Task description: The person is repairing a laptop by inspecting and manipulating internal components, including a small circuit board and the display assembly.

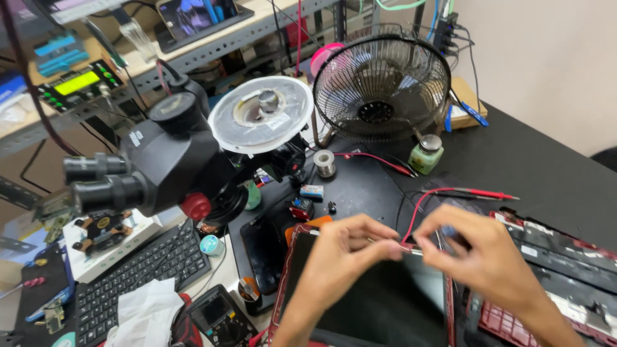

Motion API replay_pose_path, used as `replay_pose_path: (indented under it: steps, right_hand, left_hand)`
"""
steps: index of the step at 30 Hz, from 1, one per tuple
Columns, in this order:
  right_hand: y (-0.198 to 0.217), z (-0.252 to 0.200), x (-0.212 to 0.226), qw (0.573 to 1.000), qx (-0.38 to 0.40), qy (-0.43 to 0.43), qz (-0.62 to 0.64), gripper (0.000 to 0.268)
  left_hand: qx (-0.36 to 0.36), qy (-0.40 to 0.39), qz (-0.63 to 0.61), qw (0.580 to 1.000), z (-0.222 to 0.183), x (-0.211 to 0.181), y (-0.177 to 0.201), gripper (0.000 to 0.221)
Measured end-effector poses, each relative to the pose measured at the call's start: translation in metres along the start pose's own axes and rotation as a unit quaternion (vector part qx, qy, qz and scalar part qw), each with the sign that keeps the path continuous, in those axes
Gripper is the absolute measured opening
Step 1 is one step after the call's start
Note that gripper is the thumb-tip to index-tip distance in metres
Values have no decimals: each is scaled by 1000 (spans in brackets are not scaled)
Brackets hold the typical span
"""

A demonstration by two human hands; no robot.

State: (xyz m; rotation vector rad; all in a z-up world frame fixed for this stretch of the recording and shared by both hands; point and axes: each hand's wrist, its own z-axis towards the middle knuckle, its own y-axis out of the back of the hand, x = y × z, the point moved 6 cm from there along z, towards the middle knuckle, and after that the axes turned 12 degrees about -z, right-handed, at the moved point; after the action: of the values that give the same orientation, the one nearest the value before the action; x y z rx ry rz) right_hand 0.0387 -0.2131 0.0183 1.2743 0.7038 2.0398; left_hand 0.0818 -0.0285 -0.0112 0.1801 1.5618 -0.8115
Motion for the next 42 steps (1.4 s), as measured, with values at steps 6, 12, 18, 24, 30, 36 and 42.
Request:
replay_pose_path:
  steps: [6,12,18,24,30,36,42]
  right_hand:
    - [-44,40,-50,990,34,65,-124,25]
    - [-84,55,-73,965,120,24,-230,27]
    - [-91,56,-68,948,151,30,-280,27]
    - [-87,51,-68,951,126,52,-278,27]
    - [-81,48,-67,957,132,13,-258,25]
    - [-74,51,-67,968,80,15,-237,27]
    - [-66,47,-61,985,60,-3,-161,19]
  left_hand:
    - [-58,-51,5,997,-5,-30,26,17]
    - [-105,-75,4,992,-11,-46,37,18]
    - [-107,-69,-5,992,-12,-50,38,18]
    - [-102,-91,6,991,-16,-56,38,19]
    - [-81,-99,-5,992,-15,-50,38,21]
    - [-55,-107,-10,993,-16,-53,35,23]
    - [-57,-100,-1,993,-16,-52,31,23]
